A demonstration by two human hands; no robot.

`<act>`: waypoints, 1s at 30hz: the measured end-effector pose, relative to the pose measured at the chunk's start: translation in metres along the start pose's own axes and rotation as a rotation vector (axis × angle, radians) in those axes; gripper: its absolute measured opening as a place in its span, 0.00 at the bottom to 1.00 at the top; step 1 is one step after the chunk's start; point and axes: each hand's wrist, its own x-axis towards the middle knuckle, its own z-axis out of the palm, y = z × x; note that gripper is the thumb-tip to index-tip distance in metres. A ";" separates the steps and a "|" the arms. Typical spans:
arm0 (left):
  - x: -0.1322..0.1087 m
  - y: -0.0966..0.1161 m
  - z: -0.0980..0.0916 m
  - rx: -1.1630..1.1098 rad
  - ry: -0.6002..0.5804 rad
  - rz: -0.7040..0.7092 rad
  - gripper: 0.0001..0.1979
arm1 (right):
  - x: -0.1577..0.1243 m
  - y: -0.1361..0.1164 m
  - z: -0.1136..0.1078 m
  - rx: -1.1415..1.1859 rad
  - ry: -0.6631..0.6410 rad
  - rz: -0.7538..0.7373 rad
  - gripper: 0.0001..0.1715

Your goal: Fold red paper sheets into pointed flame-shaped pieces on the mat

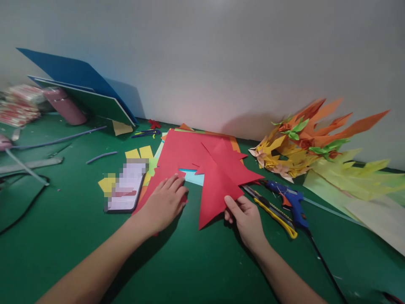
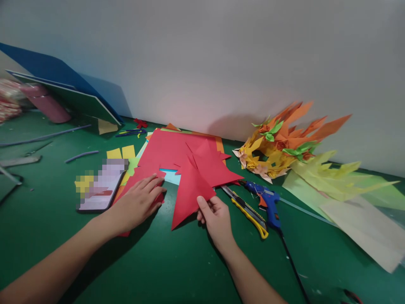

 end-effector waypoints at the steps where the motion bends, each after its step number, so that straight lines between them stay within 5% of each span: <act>1: -0.002 -0.002 -0.001 0.013 -0.005 0.002 0.12 | 0.000 0.000 0.000 0.007 0.007 -0.003 0.28; 8: -0.006 -0.009 -0.014 -0.028 0.051 -0.010 0.10 | 0.002 0.001 0.000 0.045 0.108 -0.067 0.28; 12: 0.002 0.008 -0.018 -0.313 0.173 -0.138 0.10 | 0.002 0.000 0.001 0.023 0.105 -0.106 0.27; 17: 0.001 0.039 -0.014 -0.816 -0.023 -0.143 0.46 | -0.003 -0.004 0.005 -0.050 0.033 -0.102 0.24; 22: -0.003 0.057 -0.006 -1.162 -0.102 -0.224 0.62 | -0.007 -0.006 0.009 -0.015 -0.078 -0.138 0.19; 26: -0.003 0.065 -0.001 -1.244 -0.082 -0.217 0.58 | -0.009 -0.007 0.011 0.024 -0.143 -0.126 0.22; 30: 0.002 0.066 0.001 -1.570 -0.059 -0.190 0.48 | -0.008 -0.005 0.010 0.024 -0.150 -0.063 0.30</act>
